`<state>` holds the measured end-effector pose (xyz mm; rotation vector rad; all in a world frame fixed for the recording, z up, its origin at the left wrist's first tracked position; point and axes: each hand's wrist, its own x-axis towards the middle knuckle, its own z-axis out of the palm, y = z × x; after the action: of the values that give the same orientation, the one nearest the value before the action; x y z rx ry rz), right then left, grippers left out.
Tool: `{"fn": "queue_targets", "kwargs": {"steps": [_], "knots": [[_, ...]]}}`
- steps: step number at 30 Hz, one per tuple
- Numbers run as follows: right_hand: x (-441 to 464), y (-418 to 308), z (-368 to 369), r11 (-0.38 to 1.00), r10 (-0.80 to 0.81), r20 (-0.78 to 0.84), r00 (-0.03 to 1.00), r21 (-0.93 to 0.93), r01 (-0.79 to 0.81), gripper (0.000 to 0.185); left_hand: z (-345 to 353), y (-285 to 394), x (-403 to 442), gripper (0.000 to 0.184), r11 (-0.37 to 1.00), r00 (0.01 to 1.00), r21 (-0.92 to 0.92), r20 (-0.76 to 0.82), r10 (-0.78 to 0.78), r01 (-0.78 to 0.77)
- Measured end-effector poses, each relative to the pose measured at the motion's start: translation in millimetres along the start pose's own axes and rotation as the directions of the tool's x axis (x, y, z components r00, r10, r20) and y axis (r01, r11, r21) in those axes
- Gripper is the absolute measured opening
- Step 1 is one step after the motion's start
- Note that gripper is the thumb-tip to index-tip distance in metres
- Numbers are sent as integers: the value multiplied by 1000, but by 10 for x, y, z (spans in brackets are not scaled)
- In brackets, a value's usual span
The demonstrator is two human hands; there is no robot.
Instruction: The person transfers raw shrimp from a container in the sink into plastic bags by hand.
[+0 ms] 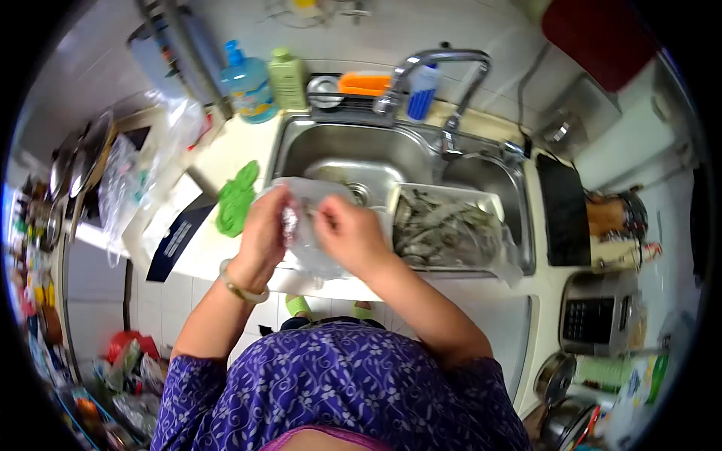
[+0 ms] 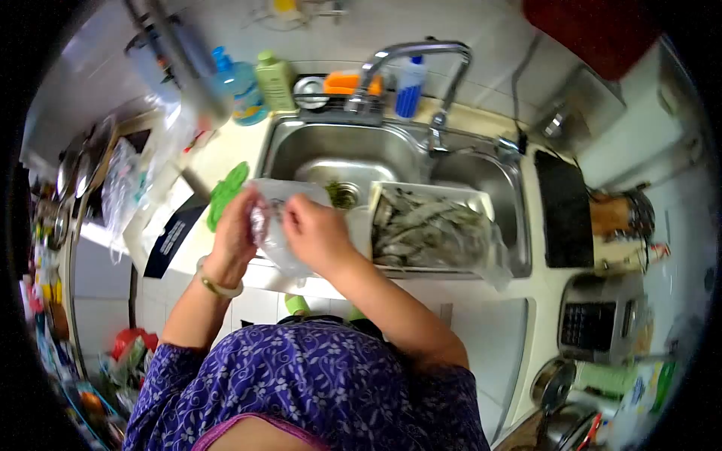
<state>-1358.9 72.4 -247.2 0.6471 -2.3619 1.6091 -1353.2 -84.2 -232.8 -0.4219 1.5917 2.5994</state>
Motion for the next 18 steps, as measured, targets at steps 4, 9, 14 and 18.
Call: {"fn": "queue_targets", "kwargs": {"steps": [4, 9, 14, 18], "knots": [[32, 40, 68, 997, 0, 27, 1000, 83, -2, 18, -147, -3, 28, 35, 986, 987, -72, 59, -147, 151], [-178, 231, -1199, 924, 374, 17, 927, -90, -371, 20, -448, 135, -13, 34, 983, 982, 32, 55, -181, 179], [-482, 1189, -2545, 658, 394, 42, 918, -711, -249, 46, -317, 197, -269, 29, 961, 995, 260, 7, -102, 97], [-505, 1494, -2551, 526, 487, 272, 830, -850, -30, 53, -389, 138, -251, 32, 977, 991, 177, 49, -128, 118]]}}
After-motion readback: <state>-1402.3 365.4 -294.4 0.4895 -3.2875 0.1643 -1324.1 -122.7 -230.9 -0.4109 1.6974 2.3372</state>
